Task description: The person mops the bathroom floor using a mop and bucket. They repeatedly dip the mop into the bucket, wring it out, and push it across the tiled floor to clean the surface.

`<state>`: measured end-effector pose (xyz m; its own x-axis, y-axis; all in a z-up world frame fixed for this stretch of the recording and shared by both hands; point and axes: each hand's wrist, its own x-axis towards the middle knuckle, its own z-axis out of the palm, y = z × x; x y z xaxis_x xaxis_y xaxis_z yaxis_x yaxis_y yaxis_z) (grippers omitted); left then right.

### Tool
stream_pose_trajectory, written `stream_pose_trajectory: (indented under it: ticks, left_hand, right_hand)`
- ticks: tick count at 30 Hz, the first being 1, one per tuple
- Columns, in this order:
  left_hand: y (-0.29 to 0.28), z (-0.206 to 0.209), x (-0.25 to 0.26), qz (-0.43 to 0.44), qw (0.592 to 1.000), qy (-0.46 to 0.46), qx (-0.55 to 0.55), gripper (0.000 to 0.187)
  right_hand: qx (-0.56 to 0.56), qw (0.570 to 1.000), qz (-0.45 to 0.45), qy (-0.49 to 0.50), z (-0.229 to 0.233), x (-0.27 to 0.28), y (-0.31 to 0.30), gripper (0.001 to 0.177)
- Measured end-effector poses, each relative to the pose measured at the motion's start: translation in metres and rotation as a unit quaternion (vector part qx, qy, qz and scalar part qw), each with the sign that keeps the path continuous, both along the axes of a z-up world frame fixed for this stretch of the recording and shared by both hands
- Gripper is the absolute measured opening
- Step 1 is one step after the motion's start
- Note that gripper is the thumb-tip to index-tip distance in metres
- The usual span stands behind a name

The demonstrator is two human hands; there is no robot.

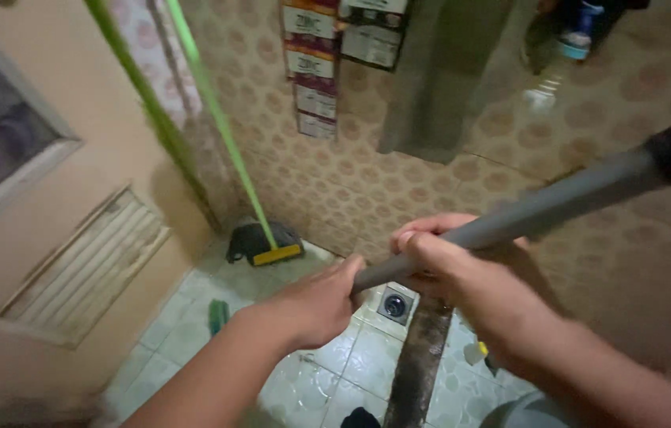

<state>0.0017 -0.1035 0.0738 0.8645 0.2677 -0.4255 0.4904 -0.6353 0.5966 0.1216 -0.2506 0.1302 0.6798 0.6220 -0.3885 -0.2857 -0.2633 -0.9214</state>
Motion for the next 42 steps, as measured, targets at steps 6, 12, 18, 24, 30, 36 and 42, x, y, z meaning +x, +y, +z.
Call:
stream_pose_trajectory:
  ticks: [6, 12, 18, 24, 30, 36, 42]
  left_hand:
    - [0.01, -0.015, -0.082, 0.052, 0.996, 0.063, -0.02, 0.028]
    - [-0.003, -0.03, -0.132, 0.13, 0.988, 0.052, -0.066, 0.024]
    - [-0.03, -0.051, -0.116, 0.123, 0.989, -0.055, -0.063, 0.017]
    - [-0.068, -0.019, -0.076, 0.093, 0.994, -0.037, -0.042, 0.024]
    - [-0.086, -0.008, -0.062, 0.04, 0.998, -0.042, 0.005, 0.032]
    - [-0.081, 0.031, -0.087, 0.039, 0.999, -0.013, 0.003, 0.035]
    - [-0.075, 0.045, -0.137, 0.081, 0.995, 0.058, 0.006, 0.027]
  right_hand:
    - [0.011, 0.997, 0.062, 0.04, -0.023, -0.063, 0.022, 0.026]
    - [-0.069, 0.986, 0.135, -0.066, -0.009, -0.11, 0.028, 0.027]
    - [-0.004, 0.986, 0.135, -0.102, -0.027, -0.09, -0.001, 0.029]
    - [-0.072, 0.991, 0.044, -0.099, 0.011, -0.071, -0.039, 0.028]
    - [-0.094, 0.948, 0.102, -0.286, 0.033, -0.062, -0.078, 0.03]
    - [-0.074, 0.957, 0.133, -0.246, 0.052, -0.079, -0.089, 0.029]
    - [0.03, 0.996, 0.065, -0.05, 0.028, -0.112, -0.067, 0.033]
